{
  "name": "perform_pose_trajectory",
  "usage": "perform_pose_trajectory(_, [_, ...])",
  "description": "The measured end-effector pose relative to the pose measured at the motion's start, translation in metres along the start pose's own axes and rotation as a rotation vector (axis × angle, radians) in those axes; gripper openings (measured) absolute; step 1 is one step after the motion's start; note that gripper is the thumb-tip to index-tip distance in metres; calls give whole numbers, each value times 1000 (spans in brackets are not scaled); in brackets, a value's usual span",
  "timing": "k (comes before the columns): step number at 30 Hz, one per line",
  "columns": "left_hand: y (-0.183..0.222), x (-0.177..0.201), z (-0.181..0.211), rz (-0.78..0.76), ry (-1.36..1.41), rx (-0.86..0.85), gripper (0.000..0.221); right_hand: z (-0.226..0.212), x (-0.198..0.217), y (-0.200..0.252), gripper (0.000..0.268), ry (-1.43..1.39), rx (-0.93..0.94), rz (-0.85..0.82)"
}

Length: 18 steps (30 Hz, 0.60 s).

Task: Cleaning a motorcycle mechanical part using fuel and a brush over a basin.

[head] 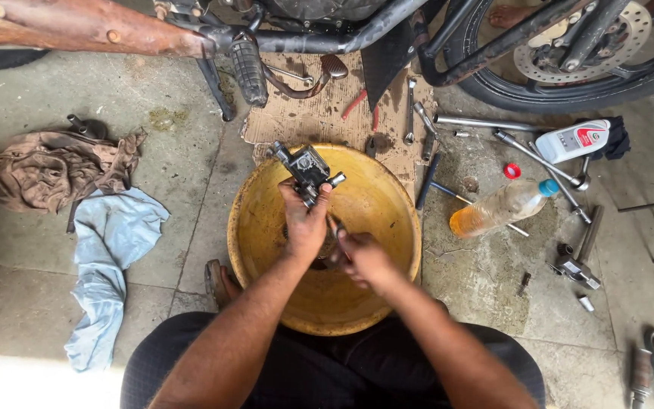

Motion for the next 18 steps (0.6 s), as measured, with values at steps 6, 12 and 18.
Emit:
perform_pose_trajectory(6, [2, -19, 3, -107, 68, 97, 49, 3, 54, 19, 52, -528, -169, -573])
perform_pose_trajectory(12, [8, -7, -28, -30, -105, -14, 48, -54, 64, 36, 20, 823, 551, 621])
perform_pose_trajectory(18, [-5, 4, -22, -193, 260, 478, 39, 4, 32, 16, 31, 231, 537, 68])
Point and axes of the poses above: each hand's wrist, its own y-axis away from the middle knuckle, its own x-axis out of the back of the hand, z = x × y, the point moved 4 cm from there along -y, towards the middle knuckle, and after that the axes turned 8 degrees about y, right-handed, at the moved point
